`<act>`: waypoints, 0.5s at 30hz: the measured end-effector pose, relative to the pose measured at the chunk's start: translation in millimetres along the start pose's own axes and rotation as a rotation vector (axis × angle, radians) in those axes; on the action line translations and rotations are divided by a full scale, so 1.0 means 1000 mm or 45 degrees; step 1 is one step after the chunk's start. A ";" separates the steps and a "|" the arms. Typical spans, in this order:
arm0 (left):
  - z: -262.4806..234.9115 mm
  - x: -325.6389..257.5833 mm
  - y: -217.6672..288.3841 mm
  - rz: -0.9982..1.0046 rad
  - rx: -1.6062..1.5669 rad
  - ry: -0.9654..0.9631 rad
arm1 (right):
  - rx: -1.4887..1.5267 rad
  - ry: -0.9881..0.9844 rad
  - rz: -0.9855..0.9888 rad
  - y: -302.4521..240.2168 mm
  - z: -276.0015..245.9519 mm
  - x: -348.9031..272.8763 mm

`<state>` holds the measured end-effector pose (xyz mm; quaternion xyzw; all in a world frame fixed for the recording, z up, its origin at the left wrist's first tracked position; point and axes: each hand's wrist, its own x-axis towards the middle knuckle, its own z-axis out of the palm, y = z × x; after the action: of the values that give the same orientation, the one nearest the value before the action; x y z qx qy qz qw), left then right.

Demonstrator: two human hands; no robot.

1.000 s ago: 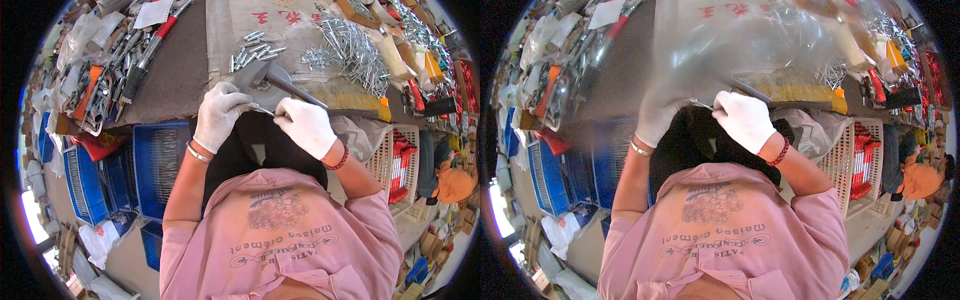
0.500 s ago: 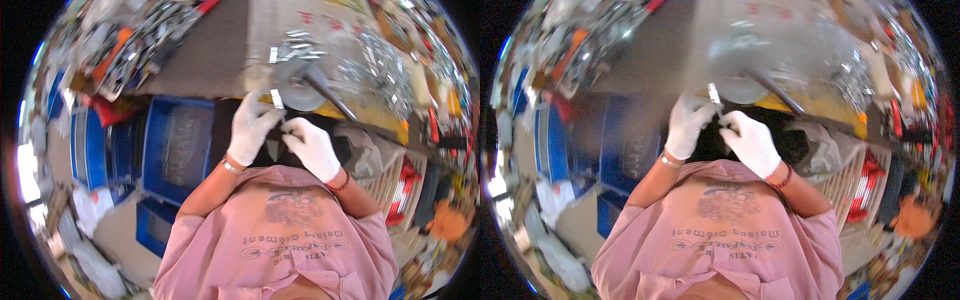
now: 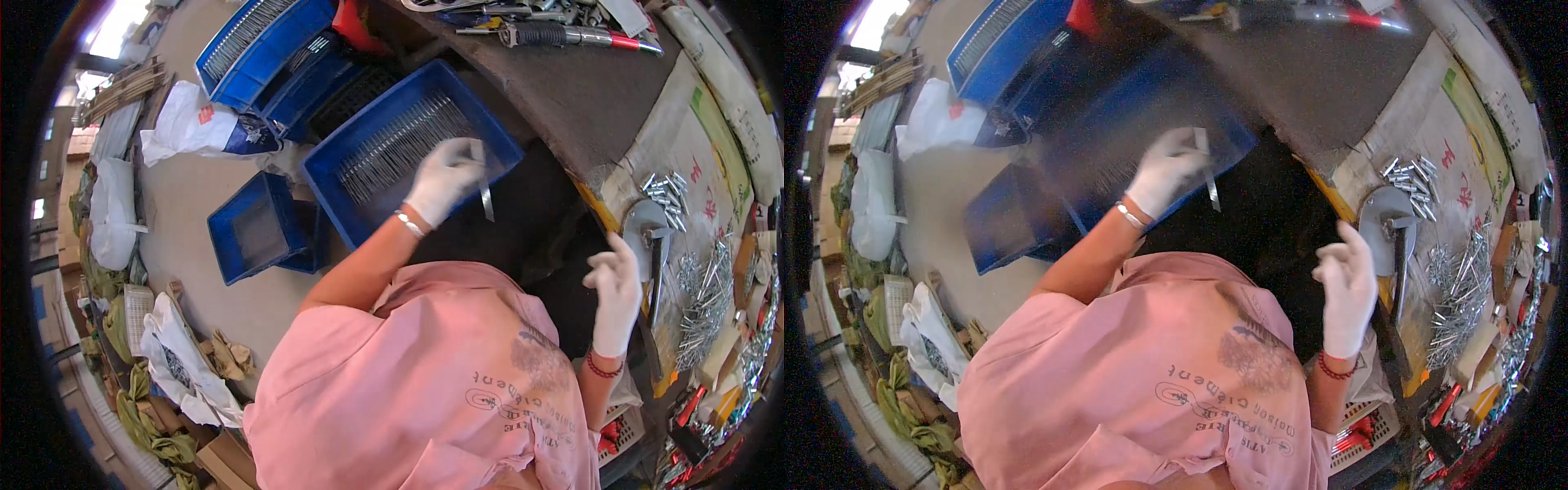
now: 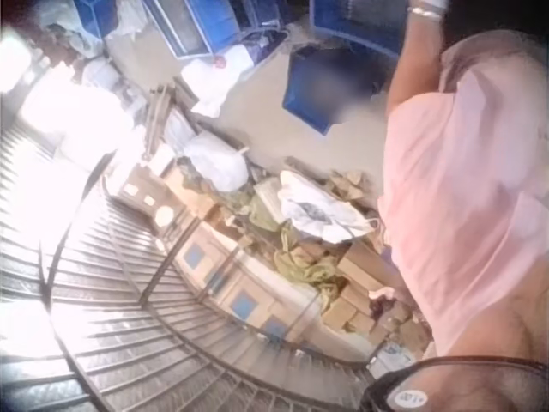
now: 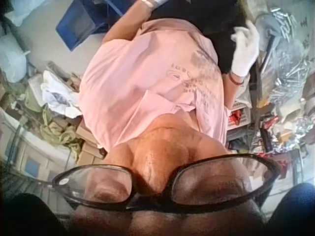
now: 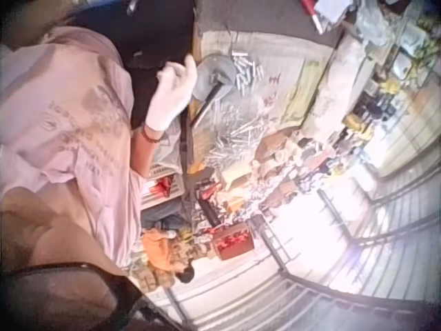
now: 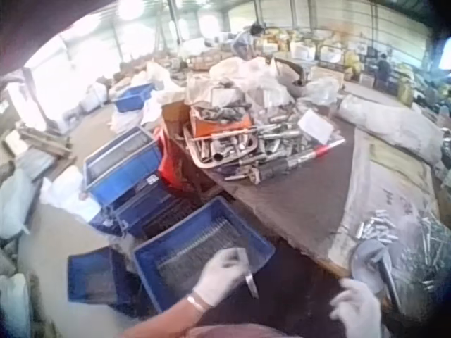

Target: Assembling metal brackets by inserting pins and securing them with a hammer.

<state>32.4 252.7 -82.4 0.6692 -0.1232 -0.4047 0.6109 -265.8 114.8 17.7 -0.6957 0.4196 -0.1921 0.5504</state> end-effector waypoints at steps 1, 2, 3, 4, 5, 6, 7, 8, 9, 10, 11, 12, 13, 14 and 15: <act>-0.027 0.010 -0.019 0.036 0.026 0.175 | -0.027 0.078 0.036 -0.003 -0.007 0.001; -0.058 0.021 -0.036 -0.003 0.094 0.287 | 0.006 0.115 0.021 0.000 -0.017 0.000; -0.098 0.037 -0.067 -0.011 0.154 0.382 | 0.016 0.154 0.041 -0.001 -0.021 0.000; -0.136 0.049 -0.099 -0.021 0.256 0.514 | 0.016 0.147 0.039 -0.001 -0.024 -0.001; -0.152 0.056 -0.108 -0.060 0.264 0.583 | 0.022 0.166 0.055 0.000 -0.027 -0.004; -0.259 0.049 -0.178 -0.108 0.087 0.734 | 0.098 0.017 0.043 -0.004 -0.028 0.004; -0.222 0.069 -0.169 -0.169 0.251 0.747 | 0.034 0.111 0.068 0.002 -0.026 -0.001; -0.201 0.051 -0.131 -0.208 0.442 0.845 | 0.032 0.127 0.072 0.001 -0.025 -0.003; -0.228 0.071 -0.161 -0.213 0.463 0.764 | 0.014 0.132 0.088 -0.001 -0.024 -0.006; -0.227 0.080 -0.159 -0.213 0.464 0.751 | -0.004 0.136 0.105 -0.002 -0.023 -0.008; -0.230 0.083 -0.160 -0.185 0.618 0.771 | -0.004 0.129 0.106 -0.002 -0.023 -0.008; -0.234 0.088 -0.163 -0.156 0.773 0.784 | -0.010 0.114 0.101 -0.002 -0.023 -0.009; -0.237 0.093 -0.167 -0.160 0.773 0.783 | -0.017 0.099 0.098 -0.001 -0.023 -0.009; -0.241 0.098 -0.174 -0.153 0.881 0.792 | -0.018 0.101 0.102 0.001 -0.025 -0.008; -0.241 0.112 -0.183 -0.123 0.983 0.775 | 0.049 0.110 0.094 0.002 -0.028 -0.013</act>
<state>210.6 392.6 -312.2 0.9396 -0.0490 -0.1434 0.3070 -294.5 108.1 27.9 -0.6600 0.4647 -0.2097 0.5518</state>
